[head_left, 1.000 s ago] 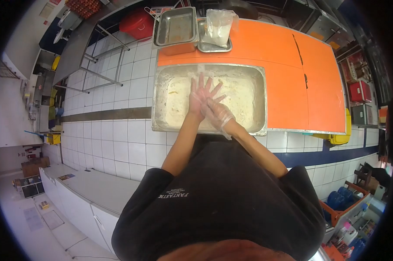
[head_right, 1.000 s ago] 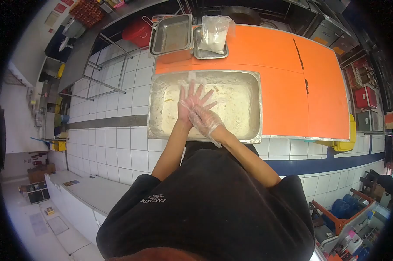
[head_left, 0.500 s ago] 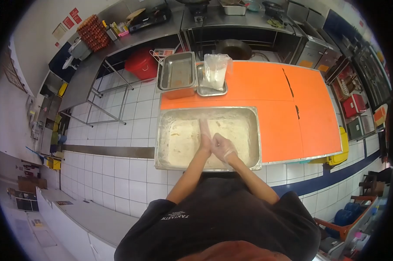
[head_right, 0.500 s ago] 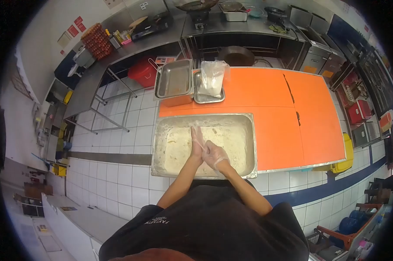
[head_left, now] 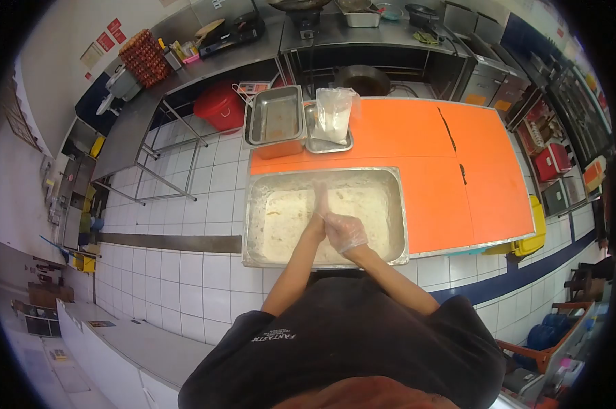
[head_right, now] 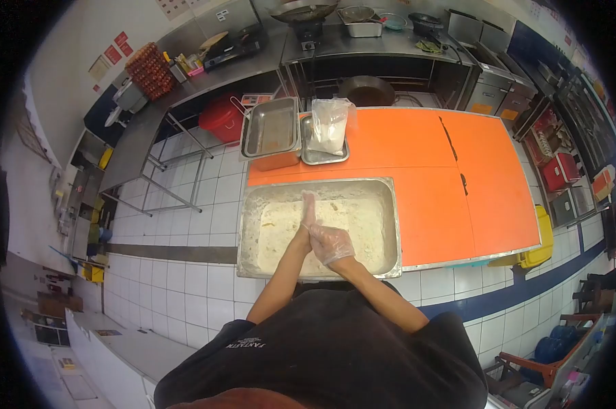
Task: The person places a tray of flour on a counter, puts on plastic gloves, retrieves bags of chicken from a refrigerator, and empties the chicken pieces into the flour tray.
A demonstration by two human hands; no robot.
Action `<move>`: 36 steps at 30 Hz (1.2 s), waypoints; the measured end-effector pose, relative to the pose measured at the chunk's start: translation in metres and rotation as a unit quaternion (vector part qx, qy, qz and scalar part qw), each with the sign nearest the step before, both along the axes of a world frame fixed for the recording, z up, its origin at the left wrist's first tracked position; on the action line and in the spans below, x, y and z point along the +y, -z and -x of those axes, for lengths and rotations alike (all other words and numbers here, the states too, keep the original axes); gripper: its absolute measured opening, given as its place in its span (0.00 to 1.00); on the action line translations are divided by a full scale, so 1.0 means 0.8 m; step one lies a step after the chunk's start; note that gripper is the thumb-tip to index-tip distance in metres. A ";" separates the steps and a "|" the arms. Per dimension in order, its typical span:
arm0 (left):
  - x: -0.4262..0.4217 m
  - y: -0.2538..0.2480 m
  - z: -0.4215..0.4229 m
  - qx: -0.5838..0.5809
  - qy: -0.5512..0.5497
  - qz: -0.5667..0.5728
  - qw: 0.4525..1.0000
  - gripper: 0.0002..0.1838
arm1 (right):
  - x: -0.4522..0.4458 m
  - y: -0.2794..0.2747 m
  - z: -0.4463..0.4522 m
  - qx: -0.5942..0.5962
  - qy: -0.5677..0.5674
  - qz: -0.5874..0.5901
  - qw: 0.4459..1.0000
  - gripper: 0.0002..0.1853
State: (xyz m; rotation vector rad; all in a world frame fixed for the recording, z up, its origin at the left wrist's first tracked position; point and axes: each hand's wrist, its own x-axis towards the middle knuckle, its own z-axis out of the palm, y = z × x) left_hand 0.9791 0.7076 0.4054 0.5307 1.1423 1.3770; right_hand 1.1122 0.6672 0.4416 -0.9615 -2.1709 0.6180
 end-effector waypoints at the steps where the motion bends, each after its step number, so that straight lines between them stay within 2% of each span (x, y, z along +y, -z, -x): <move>1: 0.006 0.004 0.002 -0.027 -0.015 0.018 0.999 0.62 | -0.004 0.000 0.002 -0.002 -0.001 0.003 1.000 0.04; 4: 0.015 -0.006 0.021 -0.184 -0.094 -0.012 0.978 0.68 | -0.012 -0.004 0.017 -0.026 0.006 0.016 1.000 0.06; 6: 0.000 -0.040 0.022 -0.228 -0.170 -0.080 0.955 0.66 | -0.001 -0.010 0.026 0.014 0.103 0.052 0.993 0.08; 7: 0.002 -0.043 0.025 -0.230 -0.174 -0.070 0.955 0.66 | 0.005 -0.007 0.030 0.009 0.102 0.062 0.993 0.08; 9: 0.004 -0.039 0.035 -0.309 -0.182 -0.114 0.926 0.62 | 0.007 0.005 0.037 -0.050 0.061 0.057 0.995 0.06; 11: -0.002 -0.039 0.046 -0.327 -0.180 -0.125 0.919 0.61 | -0.009 0.014 0.049 -0.045 0.068 0.103 0.991 0.07; 13: 0.005 -0.037 0.059 -0.346 -0.174 -0.151 0.909 0.59 | -0.020 0.007 0.051 -0.074 -0.032 0.078 0.994 0.04; 14: -0.002 -0.032 0.062 -0.276 -0.194 -0.143 0.930 0.57 | -0.033 0.006 0.049 -0.078 -0.034 0.085 0.993 0.04; 15: -0.009 -0.025 0.067 -0.204 -0.211 -0.136 0.946 0.55 | -0.047 -0.016 0.046 -0.090 -0.089 0.125 0.984 0.04; 16: -0.014 -0.010 0.077 -0.205 -0.214 -0.132 0.946 0.55 | -0.053 -0.028 0.043 -0.102 -0.141 0.164 0.971 0.04; 17: -0.017 0.003 0.086 -0.184 -0.224 -0.145 0.946 0.53 | -0.052 -0.025 0.041 -0.104 -0.141 0.165 0.971 0.04; 19: -0.020 0.020 0.093 -0.162 -0.240 -0.159 0.944 0.50 | -0.044 -0.014 0.035 -0.025 -0.097 0.188 0.977 0.06; 20: -0.029 0.028 0.093 -0.108 -0.228 -0.151 0.956 0.49 | -0.034 0.001 0.032 -0.027 -0.104 0.190 0.976 0.06; 21: -0.039 0.035 0.090 -0.053 -0.216 -0.141 0.965 0.47 | -0.016 0.023 0.032 0.045 -0.041 0.294 0.954 0.10; 22: -0.046 0.045 0.078 -0.053 -0.224 -0.138 0.963 0.47 | -0.003 0.042 0.036 0.114 0.023 0.392 0.912 0.14; 23: -0.048 0.058 0.059 -0.008 -0.201 -0.121 0.972 0.46 | 0.004 0.051 0.044 0.109 0.016 0.395 0.912 0.14; 25: -0.054 0.076 0.019 0.079 -0.154 -0.089 0.981 0.44 | 0.016 0.068 0.058 0.206 -0.005 0.384 0.900 0.23; 26: -0.058 0.078 0.002 0.109 -0.133 -0.077 0.982 0.44 | 0.014 0.123 0.063 0.175 -0.071 0.296 0.936 0.30; 27: -0.061 0.077 -0.012 0.129 -0.114 -0.065 0.983 0.44 | 0.016 0.128 0.062 0.170 -0.077 0.298 0.936 0.30; 28: -0.063 0.075 -0.023 0.144 -0.097 -0.057 0.983 0.43 | 0.018 0.132 0.062 0.250 -0.088 0.442 0.857 0.32; 29: -0.062 0.073 -0.031 0.157 -0.083 -0.051 0.983 0.43 | 0.020 0.136 0.061 0.328 -0.068 0.567 0.752 0.34; 30: -0.062 0.072 -0.037 0.165 -0.072 -0.046 0.983 0.43 | 0.024 0.139 0.059 0.361 -0.066 0.603 0.709 0.34; 31: -0.064 0.074 -0.036 0.171 -0.063 -0.040 0.982 0.43 | 0.026 0.140 0.057 0.378 -0.070 0.613 0.690 0.34; 35: -0.069 0.064 -0.001 0.212 0.005 -0.018 0.977 0.42 | 0.008 0.126 0.066 0.398 -0.106 0.565 0.715 0.36; 36: -0.069 0.062 0.010 0.225 0.027 -0.013 0.974 0.41 | 0.003 0.102 0.075 0.384 -0.082 0.594 0.702 0.37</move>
